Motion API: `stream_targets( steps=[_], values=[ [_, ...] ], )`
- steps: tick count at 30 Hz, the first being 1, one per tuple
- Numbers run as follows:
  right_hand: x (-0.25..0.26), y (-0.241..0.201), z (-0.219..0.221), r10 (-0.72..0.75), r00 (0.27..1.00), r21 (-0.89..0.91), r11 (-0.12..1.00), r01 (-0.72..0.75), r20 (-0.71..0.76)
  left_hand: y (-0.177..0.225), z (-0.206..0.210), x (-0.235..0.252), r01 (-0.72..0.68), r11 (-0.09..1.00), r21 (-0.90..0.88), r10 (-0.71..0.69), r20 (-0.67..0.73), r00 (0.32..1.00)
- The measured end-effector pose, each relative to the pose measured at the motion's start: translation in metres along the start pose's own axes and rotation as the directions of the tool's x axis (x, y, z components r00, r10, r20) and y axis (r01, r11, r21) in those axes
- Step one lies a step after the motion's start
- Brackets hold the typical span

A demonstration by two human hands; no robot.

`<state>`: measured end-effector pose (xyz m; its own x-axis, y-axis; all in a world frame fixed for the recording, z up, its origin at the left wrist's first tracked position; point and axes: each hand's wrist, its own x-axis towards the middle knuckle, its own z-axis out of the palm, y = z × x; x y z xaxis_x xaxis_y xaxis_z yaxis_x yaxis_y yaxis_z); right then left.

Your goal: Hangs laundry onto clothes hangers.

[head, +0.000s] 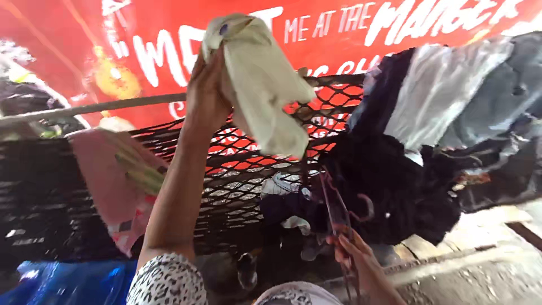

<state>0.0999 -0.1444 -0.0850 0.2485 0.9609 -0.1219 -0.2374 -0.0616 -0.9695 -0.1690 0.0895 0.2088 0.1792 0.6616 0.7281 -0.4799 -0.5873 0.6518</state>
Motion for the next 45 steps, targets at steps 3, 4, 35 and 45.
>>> stream_targets(
  steps=[3, 4, 35, 45],
  values=[
    [0.009, -0.013, 0.014, 0.072, 0.997, 0.145, 0.987, -0.068, -0.026, 0.013, 0.033, -0.037, 0.09, 0.985, 0.148, -0.075, -0.107, 0.991],
    [0.01, -0.02, 0.019, 0.09, 0.995, 0.212, 0.974, -0.079, -0.046, 0.009, 0.029, -0.046, 0.105, 0.968, 0.228, -0.09, -0.077, 0.993],
    [0.02, -0.137, -0.035, -0.359, 0.922, -0.174, 0.927, 0.333, -0.144, -0.159, 0.043, -0.204, 0.36, 0.742, 0.566, -0.561, 0.231, 0.795],
    [0.034, -0.096, -0.102, -0.324, 0.879, -0.28, 0.932, 0.231, -0.351, -0.119, -0.057, -0.172, 0.285, 0.37, 0.885, -0.781, 0.13, 0.61]
  ],
)
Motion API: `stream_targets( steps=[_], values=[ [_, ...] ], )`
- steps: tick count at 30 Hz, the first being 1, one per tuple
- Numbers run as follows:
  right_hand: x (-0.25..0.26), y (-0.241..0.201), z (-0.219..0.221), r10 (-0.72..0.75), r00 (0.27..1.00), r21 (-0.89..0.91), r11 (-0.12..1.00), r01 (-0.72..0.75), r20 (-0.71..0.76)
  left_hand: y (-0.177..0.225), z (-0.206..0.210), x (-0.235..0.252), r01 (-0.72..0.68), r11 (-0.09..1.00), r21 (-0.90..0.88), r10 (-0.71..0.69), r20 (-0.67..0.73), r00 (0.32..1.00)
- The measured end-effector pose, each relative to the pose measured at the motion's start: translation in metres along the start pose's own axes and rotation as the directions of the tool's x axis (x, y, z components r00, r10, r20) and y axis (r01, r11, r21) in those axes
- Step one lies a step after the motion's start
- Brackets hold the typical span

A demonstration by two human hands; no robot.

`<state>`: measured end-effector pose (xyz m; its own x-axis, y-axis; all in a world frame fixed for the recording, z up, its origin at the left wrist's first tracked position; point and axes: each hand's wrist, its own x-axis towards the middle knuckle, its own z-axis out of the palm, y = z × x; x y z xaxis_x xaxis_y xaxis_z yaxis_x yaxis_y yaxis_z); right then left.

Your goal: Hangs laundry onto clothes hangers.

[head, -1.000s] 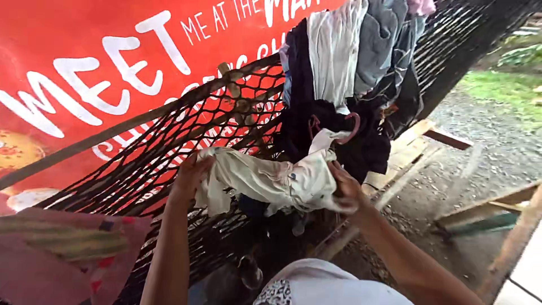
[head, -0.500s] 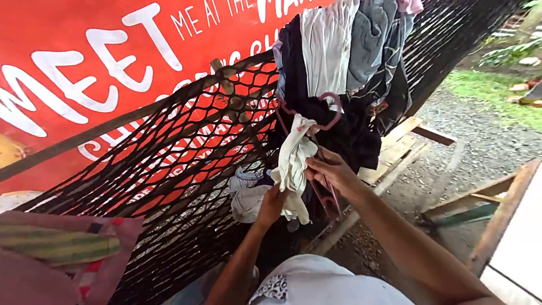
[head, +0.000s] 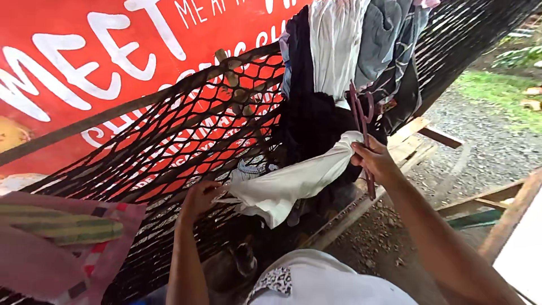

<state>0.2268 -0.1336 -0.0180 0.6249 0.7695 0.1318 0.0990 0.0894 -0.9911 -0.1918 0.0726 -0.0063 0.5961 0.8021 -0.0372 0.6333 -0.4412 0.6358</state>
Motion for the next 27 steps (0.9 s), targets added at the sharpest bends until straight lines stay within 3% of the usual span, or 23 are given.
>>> stream_targets(
  steps=[2, 3, 5, 7, 9, 10, 11, 13, 15, 18, 22, 25, 27],
  values=[
    [-0.005, 0.016, 0.001, 0.036, 0.999, -0.054, 0.998, -0.034, 0.031, -0.004, -0.001, 0.002, 0.049, 0.995, 0.088, -0.041, -0.088, 0.995],
    [-0.01, 0.022, 0.002, 0.064, 0.996, -0.097, 0.994, -0.058, 0.062, -0.006, 0.002, 0.003, 0.064, 0.993, 0.099, -0.043, -0.197, 0.979],
    [-0.022, 0.028, 0.0, 0.121, 0.975, -0.253, 0.965, -0.072, 0.186, -0.012, 0.006, 0.006, 0.074, 0.996, 0.039, -0.051, -0.42, 0.906],
    [-0.032, 0.025, -0.003, 0.203, 0.918, -0.501, 0.865, -0.005, 0.341, -0.011, 0.007, 0.009, 0.078, 0.991, -0.106, -0.124, -0.56, 0.819],
    [-0.036, 0.021, -0.006, 0.222, 0.878, -0.653, 0.746, 0.127, 0.425, -0.004, 0.01, 0.012, 0.074, 0.932, -0.355, -0.277, -0.567, 0.776],
    [-0.038, 0.019, -0.007, 0.181, 0.875, -0.664, 0.722, 0.191, 0.448, 0.0, 0.014, 0.014, 0.041, 0.864, -0.501, -0.336, -0.515, 0.788],
    [-0.04, 0.016, -0.008, 0.149, 0.87, -0.658, 0.717, 0.231, 0.469, 0.003, 0.018, 0.016, -0.014, 0.768, -0.64, -0.358, -0.447, 0.82],
    [-0.045, 0.004, -0.007, 0.129, 0.847, -0.62, 0.739, 0.264, 0.515, 0.003, 0.027, 0.02, -0.101, 0.633, -0.767, -0.247, -0.325, 0.913],
    [-0.049, -0.006, -0.004, 0.11, 0.82, -0.563, 0.777, 0.281, 0.561, 0.006, 0.035, 0.023, -0.148, 0.702, -0.696, -0.071, -0.275, 0.959],
    [-0.053, -0.017, 0.004, 0.043, 0.78, -0.495, 0.795, 0.352, 0.625, 0.026, 0.037, 0.025, -0.196, 0.871, -0.451, 0.137, -0.161, 0.977],
    [-0.052, -0.019, 0.018, -0.122, 0.731, -0.406, 0.765, 0.501, 0.672, 0.053, 0.038, 0.028, -0.429, 0.895, -0.121, 0.431, -0.012, 0.902],
    [-0.051, -0.017, 0.029, -0.313, 0.741, -0.403, 0.682, 0.61, 0.594, 0.074, 0.038, 0.026, -0.432, 0.901, -0.028, 0.433, 0.027, 0.901],
    [-0.053, -0.01, 0.035, -0.503, 0.74, -0.507, 0.539, 0.673, 0.447, 0.079, 0.037, 0.026, -0.444, 0.896, -0.01, 0.442, -0.062, 0.895]
  ],
)
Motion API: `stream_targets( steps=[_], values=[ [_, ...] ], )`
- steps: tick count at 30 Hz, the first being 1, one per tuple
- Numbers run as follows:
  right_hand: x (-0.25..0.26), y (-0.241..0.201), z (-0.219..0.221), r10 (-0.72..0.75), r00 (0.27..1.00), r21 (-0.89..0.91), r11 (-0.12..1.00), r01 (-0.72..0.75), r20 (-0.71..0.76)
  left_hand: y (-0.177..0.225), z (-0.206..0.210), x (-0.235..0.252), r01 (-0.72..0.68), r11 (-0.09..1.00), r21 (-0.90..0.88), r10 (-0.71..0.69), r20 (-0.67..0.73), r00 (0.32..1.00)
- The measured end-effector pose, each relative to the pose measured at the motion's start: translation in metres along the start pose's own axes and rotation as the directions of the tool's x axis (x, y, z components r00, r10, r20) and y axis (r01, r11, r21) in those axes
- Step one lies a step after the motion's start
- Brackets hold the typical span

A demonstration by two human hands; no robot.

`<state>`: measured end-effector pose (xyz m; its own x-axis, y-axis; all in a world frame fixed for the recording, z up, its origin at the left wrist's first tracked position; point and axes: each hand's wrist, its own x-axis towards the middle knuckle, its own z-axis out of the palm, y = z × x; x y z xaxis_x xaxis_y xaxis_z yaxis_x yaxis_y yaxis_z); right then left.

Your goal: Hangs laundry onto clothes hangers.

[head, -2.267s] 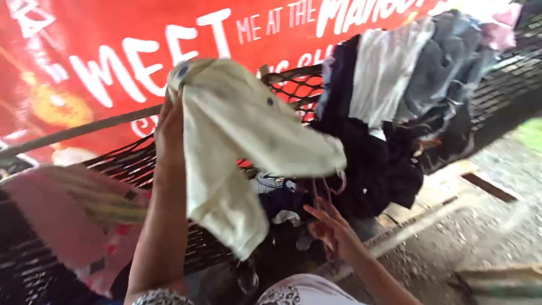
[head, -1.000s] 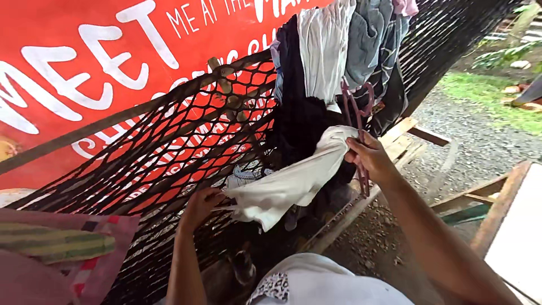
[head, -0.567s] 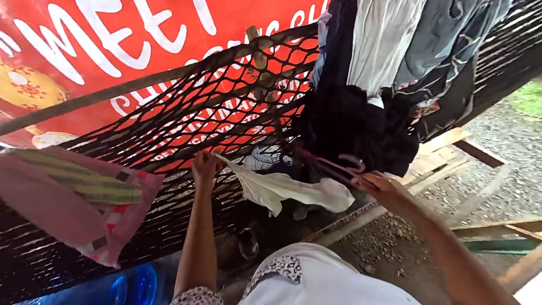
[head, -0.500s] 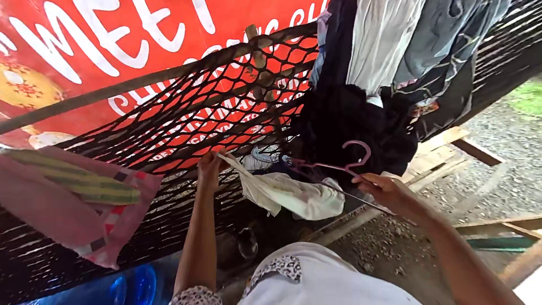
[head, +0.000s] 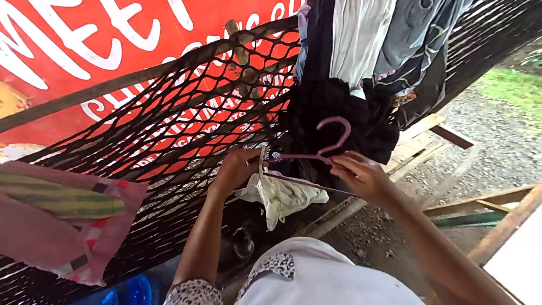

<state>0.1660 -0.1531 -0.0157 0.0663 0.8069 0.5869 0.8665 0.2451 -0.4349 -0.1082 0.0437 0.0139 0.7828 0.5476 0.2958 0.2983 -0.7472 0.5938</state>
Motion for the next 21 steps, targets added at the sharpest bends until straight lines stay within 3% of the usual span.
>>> stream_targets(
  steps=[2, 4, 6, 8, 10, 12, 16, 21],
  values=[
    [-0.007, -0.005, 0.012, -0.1, 0.96, -0.138, 0.988, 0.065, -0.261, 0.004, -0.002, 0.0, -0.058, 0.998, 0.033, 0.062, -0.133, 0.989],
    [-0.019, -0.018, 0.03, -0.209, 0.92, -0.17, 0.972, 0.16, -0.331, 0.014, -0.005, -0.001, -0.086, 0.994, 0.07, 0.101, -0.262, 0.96],
    [-0.033, -0.031, 0.058, -0.182, 0.97, 0.039, 0.981, 0.19, -0.159, 0.027, -0.011, -0.002, -0.1, 0.992, 0.08, 0.121, -0.337, 0.934],
    [-0.041, -0.031, 0.094, 0.006, 0.99, 0.28, 0.959, -0.046, 0.144, 0.042, -0.017, -0.002, -0.142, 0.989, 0.049, 0.15, -0.364, 0.919],
    [-0.043, -0.019, 0.128, 0.192, 0.919, 0.353, 0.881, -0.316, 0.344, 0.055, -0.02, -0.002, -0.219, 0.975, -0.027, 0.19, -0.398, 0.898],
    [-0.037, -0.012, 0.146, 0.32, 0.851, 0.368, 0.797, -0.479, 0.416, 0.065, -0.024, -0.002, -0.306, 0.943, -0.13, 0.223, -0.436, 0.872],
    [-0.042, 0.001, 0.173, 0.471, 0.741, 0.3, 0.705, -0.643, 0.479, 0.076, -0.04, -0.004, -0.432, 0.857, -0.28, 0.254, -0.5, 0.828],
    [-0.063, 0.029, 0.165, 0.704, 0.506, -0.1, 0.626, -0.773, 0.499, 0.064, -0.077, -0.011, -0.467, 0.841, -0.273, 0.189, -0.66, 0.727]
  ],
)
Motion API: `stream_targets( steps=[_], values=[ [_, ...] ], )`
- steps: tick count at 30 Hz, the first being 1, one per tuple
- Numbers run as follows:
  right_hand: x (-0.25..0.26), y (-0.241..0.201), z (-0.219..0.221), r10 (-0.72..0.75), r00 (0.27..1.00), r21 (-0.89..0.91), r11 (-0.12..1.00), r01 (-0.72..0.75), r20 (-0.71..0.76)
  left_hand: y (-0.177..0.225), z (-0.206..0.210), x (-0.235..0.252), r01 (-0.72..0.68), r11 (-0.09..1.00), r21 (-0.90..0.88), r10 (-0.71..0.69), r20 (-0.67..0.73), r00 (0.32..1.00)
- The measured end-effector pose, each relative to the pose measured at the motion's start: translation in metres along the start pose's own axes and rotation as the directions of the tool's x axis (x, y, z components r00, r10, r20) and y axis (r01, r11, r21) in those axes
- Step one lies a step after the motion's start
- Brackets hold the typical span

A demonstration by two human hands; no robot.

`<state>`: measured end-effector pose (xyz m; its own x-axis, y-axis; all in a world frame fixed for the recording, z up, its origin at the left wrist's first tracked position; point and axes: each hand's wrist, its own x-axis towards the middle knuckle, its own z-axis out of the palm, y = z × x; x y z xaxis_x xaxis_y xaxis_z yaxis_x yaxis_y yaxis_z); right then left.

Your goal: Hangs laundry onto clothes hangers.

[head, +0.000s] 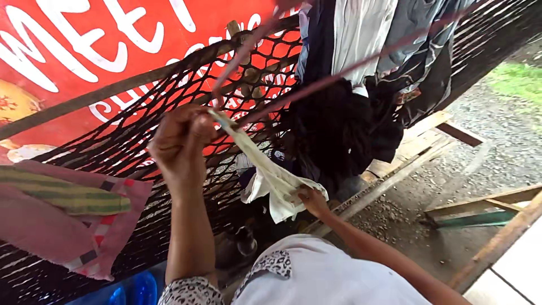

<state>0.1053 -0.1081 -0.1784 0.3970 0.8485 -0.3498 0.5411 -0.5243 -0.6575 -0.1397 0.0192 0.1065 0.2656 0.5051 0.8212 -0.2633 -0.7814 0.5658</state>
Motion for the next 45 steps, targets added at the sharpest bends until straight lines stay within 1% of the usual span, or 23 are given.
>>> stream_targets(
  steps=[4, 6, 8, 10, 13, 15, 17, 19, 21, 24, 26, 28, 30, 31, 33, 34, 35, 37, 38, 39, 40, 42, 45],
  values=[
    [0.001, 0.027, -0.046, 0.02, 0.998, -0.16, 0.987, -0.03, -0.068, -0.023, -0.04, -0.004, 0.05, 0.991, 0.124, -0.032, -0.144, 0.989],
    [0.008, 0.045, -0.077, -0.065, 0.993, -0.134, 0.988, 0.078, 0.098, -0.036, -0.058, -0.013, 0.101, 0.977, 0.19, -0.065, -0.184, 0.981],
    [0.011, 0.053, -0.115, -0.178, 0.944, -0.114, 0.97, 0.216, 0.278, -0.047, -0.073, -0.024, 0.166, 0.951, 0.262, -0.11, -0.216, 0.97],
    [0.01, 0.051, -0.153, -0.246, 0.92, -0.076, 0.957, 0.281, 0.304, -0.056, -0.085, -0.035, 0.197, 0.939, 0.283, -0.138, -0.216, 0.967],
    [0.001, 0.034, -0.2, -0.188, 0.958, -0.082, 0.974, 0.21, 0.215, -0.069, -0.095, -0.047, 0.223, 0.932, 0.287, -0.166, -0.21, 0.963],
    [-0.002, 0.022, -0.222, -0.126, 0.978, -0.272, 0.947, 0.168, 0.166, -0.073, -0.094, -0.052, 0.247, 0.925, 0.29, -0.189, -0.214, 0.958],
    [-0.007, 0.009, -0.23, 0.021, 0.992, -0.51, 0.859, 0.044, 0.121, -0.074, -0.089, -0.053, 0.247, 0.923, 0.296, -0.193, -0.198, 0.961],
    [-0.011, -0.001, -0.23, 0.149, 0.986, -0.593, 0.801, -0.077, 0.073, -0.075, -0.082, -0.054, 0.235, 0.925, 0.3, -0.188, -0.176, 0.966],
    [-0.006, 0.005, -0.231, 0.123, 0.991, -0.476, 0.875, -0.085, 0.049, -0.076, -0.077, -0.055, 0.225, 0.928, 0.297, -0.185, -0.159, 0.97],
    [0.011, 0.033, -0.221, 0.011, 0.998, 0.052, 0.999, -0.008, -0.067, -0.08, -0.075, -0.059, 0.2, 0.939, 0.281, -0.173, -0.117, 0.978],
    [0.016, 0.041, -0.207, 0.089, 0.984, 0.483, 0.876, -0.004, -0.153, -0.081, -0.074, -0.061, 0.19, 0.94, 0.282, -0.172, -0.089, 0.981],
    [0.023, 0.044, -0.193, 0.202, 0.953, 0.734, 0.679, 0.031, -0.227, -0.079, -0.072, -0.061, 0.196, 0.929, 0.313, -0.185, -0.064, 0.981],
    [0.03, 0.042, -0.179, 0.328, 0.882, 0.821, 0.56, 0.108, -0.34, -0.076, -0.07, -0.061, 0.212, 0.909, 0.36, -0.207, -0.055, 0.977],
    [0.032, 0.041, -0.173, 0.373, 0.832, 0.82, 0.549, 0.16, -0.412, -0.075, -0.069, -0.06, 0.213, 0.905, 0.368, -0.208, -0.053, 0.977],
    [0.034, 0.045, -0.161, 0.339, 0.764, 0.701, 0.684, 0.2, -0.549, -0.073, -0.065, -0.061, 0.207, 0.909, 0.362, -0.203, -0.051, 0.978],
    [0.033, 0.051, -0.157, 0.262, 0.779, 0.582, 0.798, 0.157, -0.569, -0.073, -0.064, -0.06, 0.198, 0.914, 0.355, -0.192, -0.05, 0.98],
    [0.029, 0.056, -0.154, 0.18, 0.831, 0.434, 0.897, 0.081, -0.526, -0.073, -0.063, -0.06, 0.189, 0.919, 0.346, -0.182, -0.051, 0.982],
    [0.021, 0.065, -0.153, 0.063, 0.979, 0.166, 0.986, -0.03, -0.195, -0.074, -0.062, -0.06, 0.188, 0.926, 0.328, -0.175, -0.069, 0.982],
    [0.015, 0.066, -0.156, 0.034, 0.999, 0.064, 0.997, -0.036, 0.03, -0.075, -0.063, -0.06, 0.193, 0.927, 0.322, -0.177, -0.078, 0.981],
    [0.014, 0.067, -0.161, 0.03, 0.976, -0.03, 0.999, -0.024, 0.215, -0.076, -0.064, -0.062, 0.201, 0.927, 0.318, -0.183, -0.086, 0.979],
    [0.015, 0.07, -0.168, 0.041, 0.945, -0.108, 0.994, -0.006, 0.324, -0.078, -0.064, -0.063, 0.21, 0.924, 0.32, -0.191, -0.091, 0.977],
    [0.014, 0.068, -0.187, 0.03, 0.942, -0.146, 0.989, 0.02, 0.334, -0.081, -0.065, -0.067, 0.228, 0.911, 0.344, -0.211, -0.086, 0.974],
    [-0.003, 0.051, -0.22, -0.061, 0.981, 0.131, 0.991, 0.037, 0.182, -0.085, -0.064, -0.074, 0.248, 0.904, 0.348, -0.244, -0.057, 0.968]
  ],
)
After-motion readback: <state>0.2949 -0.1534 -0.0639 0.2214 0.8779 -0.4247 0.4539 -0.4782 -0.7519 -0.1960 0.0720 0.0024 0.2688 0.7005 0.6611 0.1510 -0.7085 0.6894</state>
